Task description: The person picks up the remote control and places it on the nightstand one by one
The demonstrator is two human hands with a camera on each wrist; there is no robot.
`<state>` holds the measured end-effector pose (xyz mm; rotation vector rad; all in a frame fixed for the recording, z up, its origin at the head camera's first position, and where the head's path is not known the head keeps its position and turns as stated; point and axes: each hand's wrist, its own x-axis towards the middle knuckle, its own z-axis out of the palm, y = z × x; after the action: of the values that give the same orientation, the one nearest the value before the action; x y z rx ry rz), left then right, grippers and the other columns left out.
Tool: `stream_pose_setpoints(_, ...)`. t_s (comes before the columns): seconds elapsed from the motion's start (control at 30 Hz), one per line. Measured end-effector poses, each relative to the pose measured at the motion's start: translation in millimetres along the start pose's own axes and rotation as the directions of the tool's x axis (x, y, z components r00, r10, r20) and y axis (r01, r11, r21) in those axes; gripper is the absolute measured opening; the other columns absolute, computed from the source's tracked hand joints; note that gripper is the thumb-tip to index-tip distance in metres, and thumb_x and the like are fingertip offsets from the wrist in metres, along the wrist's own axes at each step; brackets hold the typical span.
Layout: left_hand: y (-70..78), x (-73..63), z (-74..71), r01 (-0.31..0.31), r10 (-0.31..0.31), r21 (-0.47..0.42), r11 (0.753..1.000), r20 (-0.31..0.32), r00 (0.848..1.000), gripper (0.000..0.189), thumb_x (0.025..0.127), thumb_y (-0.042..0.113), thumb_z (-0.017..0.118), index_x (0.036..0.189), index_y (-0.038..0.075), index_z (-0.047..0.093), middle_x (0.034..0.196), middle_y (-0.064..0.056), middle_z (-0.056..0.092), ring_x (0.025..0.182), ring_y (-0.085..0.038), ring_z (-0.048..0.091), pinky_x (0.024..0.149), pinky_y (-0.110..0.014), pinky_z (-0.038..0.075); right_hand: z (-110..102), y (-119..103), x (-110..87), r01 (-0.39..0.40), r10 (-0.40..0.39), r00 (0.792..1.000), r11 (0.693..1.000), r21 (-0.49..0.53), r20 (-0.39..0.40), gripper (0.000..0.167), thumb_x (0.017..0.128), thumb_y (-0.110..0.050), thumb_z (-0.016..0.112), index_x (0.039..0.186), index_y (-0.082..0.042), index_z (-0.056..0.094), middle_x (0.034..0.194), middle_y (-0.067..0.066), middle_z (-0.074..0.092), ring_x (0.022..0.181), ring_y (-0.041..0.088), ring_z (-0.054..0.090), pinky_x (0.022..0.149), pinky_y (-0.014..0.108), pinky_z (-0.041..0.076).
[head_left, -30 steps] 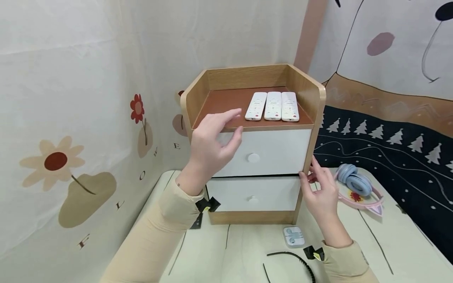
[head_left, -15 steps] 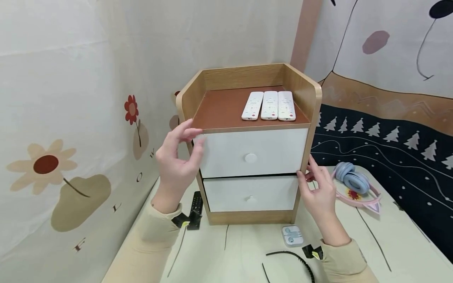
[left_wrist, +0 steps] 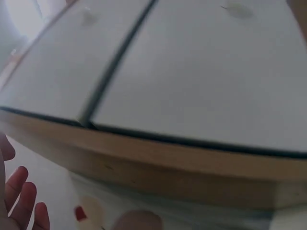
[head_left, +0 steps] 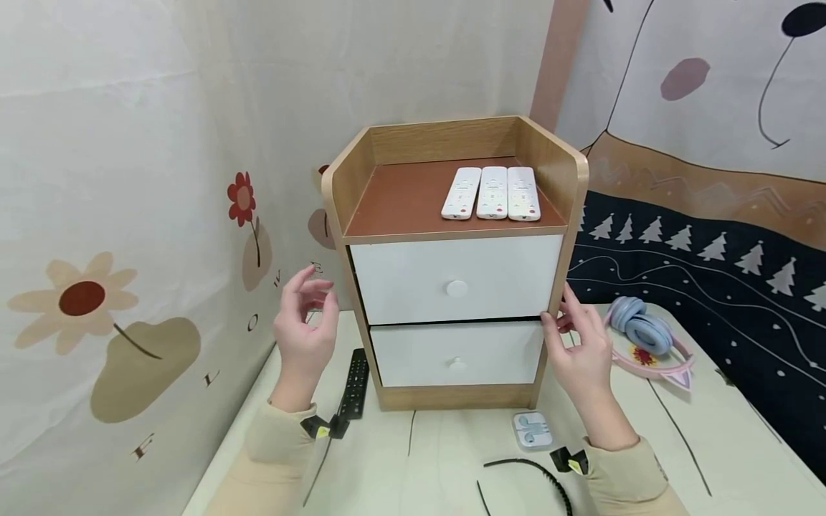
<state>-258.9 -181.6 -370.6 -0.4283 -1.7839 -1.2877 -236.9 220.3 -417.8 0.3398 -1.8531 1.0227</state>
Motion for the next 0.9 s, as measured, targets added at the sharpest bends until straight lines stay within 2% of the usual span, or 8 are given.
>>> stream_pose_setpoints(0.13, -25.2, -21.7, -3.6, 0.120, -0.130, 0.106, 0.987, 0.091, 0.987, 0.057, 0.100, -0.002, 0.070, 0.154, 0.007, 0.056, 0.125, -0.014, 0.076, 0.100, 0.001, 0.066, 0.089, -0.015, 0.054, -0.1, 0.3, -0.2, 0.000, 0.000, 1.000, 1.000, -0.004, 0.000, 0.070, 0.092, 0.010, 0.079, 0.157, -0.007, 0.060, 0.105, 0.026, 0.067, 0.090, -0.012, 0.055, 0.087, -0.002, 0.045)
stream_pose_setpoints(0.2, -35.7, -32.6, -4.4, 0.170, -0.195, 0.178, 0.969, 0.135, 0.971, 0.059, 0.100, 0.003, 0.073, 0.156, 0.009, 0.055, 0.128, -0.012, 0.075, 0.101, -0.005, 0.067, 0.090, -0.023, 0.057, -0.2, 0.3, -0.1, -0.003, 0.003, 1.000, 1.000, -0.004, 0.005, 0.070, 0.092, 0.009, 0.079, 0.158, -0.007, 0.059, 0.106, 0.027, 0.066, 0.090, -0.012, 0.054, 0.087, -0.003, 0.045)
stream_pose_setpoints(0.3, -48.7, -46.7, -5.0, 0.219, -0.276, 0.274, 0.936, 0.194, 0.941, 0.062, 0.100, 0.009, 0.075, 0.158, 0.010, 0.054, 0.133, -0.011, 0.073, 0.106, -0.020, 0.071, 0.092, -0.039, 0.061, 0.0, 0.5, 0.0, -0.005, 0.005, 1.000, 1.000, 0.000, 0.005, 0.069, 0.092, 0.010, 0.078, 0.157, -0.006, 0.059, 0.107, 0.027, 0.067, 0.091, -0.013, 0.053, 0.088, -0.002, 0.045)
stream_pose_setpoints(0.37, -55.9, -55.1, -5.6, 0.231, -0.315, 0.326, 0.917, 0.232, 0.920, 0.064, 0.100, 0.013, 0.076, 0.160, 0.011, 0.052, 0.136, -0.013, 0.071, 0.110, -0.030, 0.072, 0.093, -0.049, 0.061, 0.3, 0.4, 0.2, -0.005, 0.005, 1.000, 1.000, 0.000, 0.006, 0.070, 0.092, 0.010, 0.078, 0.157, -0.006, 0.059, 0.108, 0.027, 0.067, 0.092, -0.014, 0.053, 0.088, -0.002, 0.045)
stream_pose_setpoints(0.47, -64.2, -66.5, -6.5, 0.227, -0.353, 0.396, 0.890, 0.282, 0.892, 0.068, 0.101, 0.018, 0.076, 0.162, 0.011, 0.050, 0.139, -0.017, 0.069, 0.113, -0.039, 0.072, 0.094, -0.053, 0.062, 0.4, 0.3, -0.3, -0.002, 0.002, 1.000, 1.000, 0.000, 0.001, 0.070, 0.092, 0.011, 0.078, 0.157, -0.006, 0.060, 0.108, 0.027, 0.067, 0.091, -0.014, 0.054, 0.088, -0.003, 0.045)
stream_pose_setpoints(0.63, -75.1, -83.6, -9.1, 0.222, -0.411, 0.492, 0.841, 0.316, 0.855, 0.071, 0.101, 0.024, 0.078, 0.164, 0.010, 0.048, 0.139, -0.020, 0.067, 0.110, -0.037, 0.071, 0.092, -0.053, 0.061, 0.3, 0.1, -1.2, -0.002, 0.002, 1.000, 1.000, -0.002, 0.000, 0.070, 0.092, 0.010, 0.078, 0.157, -0.008, 0.060, 0.107, 0.027, 0.067, 0.091, -0.014, 0.054, 0.088, -0.002, 0.045)
stream_pose_setpoints(0.8, -86.5, -97.4, -13.3, 0.271, -0.499, 0.543, 0.795, 0.331, 0.800, 0.076, 0.101, 0.029, 0.079, 0.166, 0.011, 0.046, 0.142, -0.022, 0.065, 0.114, -0.036, 0.069, 0.093, -0.054, 0.060, 0.8, 0.9, -0.8, 0.001, -0.001, 1.000, 1.000, -0.006, -0.001, 0.070, 0.092, 0.010, 0.078, 0.158, -0.008, 0.060, 0.108, 0.027, 0.067, 0.091, -0.013, 0.055, 0.088, -0.002, 0.045)
stream_pose_setpoints(0.9, -93.6, -103.6, -15.4, 0.287, -0.535, 0.562, 0.776, 0.343, 0.772, 0.078, 0.101, 0.033, 0.079, 0.167, 0.010, 0.044, 0.143, -0.024, 0.064, 0.116, -0.037, 0.068, 0.094, -0.054, 0.059, 1.0, 1.0, -0.6, 0.005, -0.005, 1.000, 1.000, -0.007, -0.005, 0.071, 0.092, 0.010, 0.078, 0.158, -0.008, 0.060, 0.108, 0.027, 0.068, 0.091, -0.013, 0.055, 0.088, -0.002, 0.045)
